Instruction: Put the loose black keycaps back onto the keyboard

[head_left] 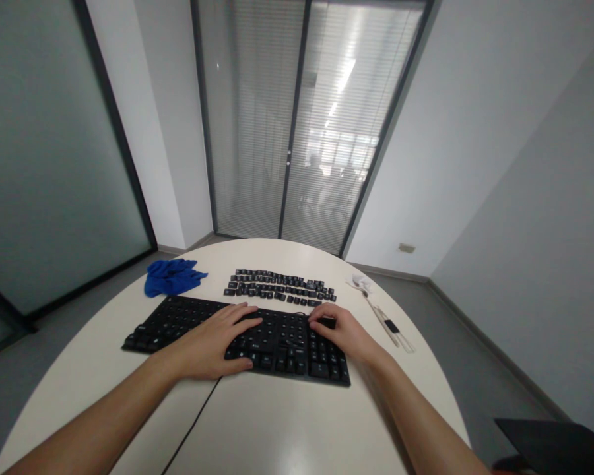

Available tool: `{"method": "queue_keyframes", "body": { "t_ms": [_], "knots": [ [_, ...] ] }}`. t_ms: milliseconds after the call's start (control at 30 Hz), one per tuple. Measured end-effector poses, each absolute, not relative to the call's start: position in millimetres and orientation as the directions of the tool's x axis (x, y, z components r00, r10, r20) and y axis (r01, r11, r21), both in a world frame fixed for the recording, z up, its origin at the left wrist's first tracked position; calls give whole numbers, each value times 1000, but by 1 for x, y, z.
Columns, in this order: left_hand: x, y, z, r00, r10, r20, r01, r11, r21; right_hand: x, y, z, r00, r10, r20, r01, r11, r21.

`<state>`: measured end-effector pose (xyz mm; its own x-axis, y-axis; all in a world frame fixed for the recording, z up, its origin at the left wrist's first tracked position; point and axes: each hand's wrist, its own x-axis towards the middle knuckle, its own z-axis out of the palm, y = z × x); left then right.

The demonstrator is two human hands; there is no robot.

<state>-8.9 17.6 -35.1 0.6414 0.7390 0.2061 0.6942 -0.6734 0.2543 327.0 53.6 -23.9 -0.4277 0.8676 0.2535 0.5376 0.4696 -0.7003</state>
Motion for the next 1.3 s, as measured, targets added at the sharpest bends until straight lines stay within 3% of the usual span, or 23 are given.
{"method": "queue_keyframes", "body": {
  "t_ms": [167, 333, 667, 800, 900, 967, 1067, 1300],
  "knots": [
    [-8, 17, -35, 642, 741, 196, 700, -671, 246, 331, 55, -26, -314, 949, 37, 627, 236, -742],
    [-6, 17, -36, 649, 733, 206, 691, -680, 244, 333, 60, -24, -294, 952, -83, 622, 125, -773],
    [-3, 14, -35, 658, 727, 198, 686, -686, 241, 334, 70, -32, -280, 950, -135, 590, 59, -806],
    [-2, 14, -34, 651, 727, 219, 684, -686, 248, 337, 69, -30, -291, 954, -73, 531, 98, -842],
    [-2, 15, -34, 658, 722, 213, 680, -691, 244, 346, 74, -34, -189, 982, 30, 561, 133, -817],
    [-3, 15, -34, 664, 718, 209, 676, -696, 243, 355, 80, -39, -57, 985, 166, 638, 164, -752],
    [-4, 16, -34, 667, 715, 210, 671, -699, 248, 368, 90, -49, 5, 954, 301, 752, 194, -629],
    [-4, 17, -35, 668, 708, 229, 660, -706, 259, 371, 104, -62, -24, 937, 349, 870, 191, -454]
  ]
}}
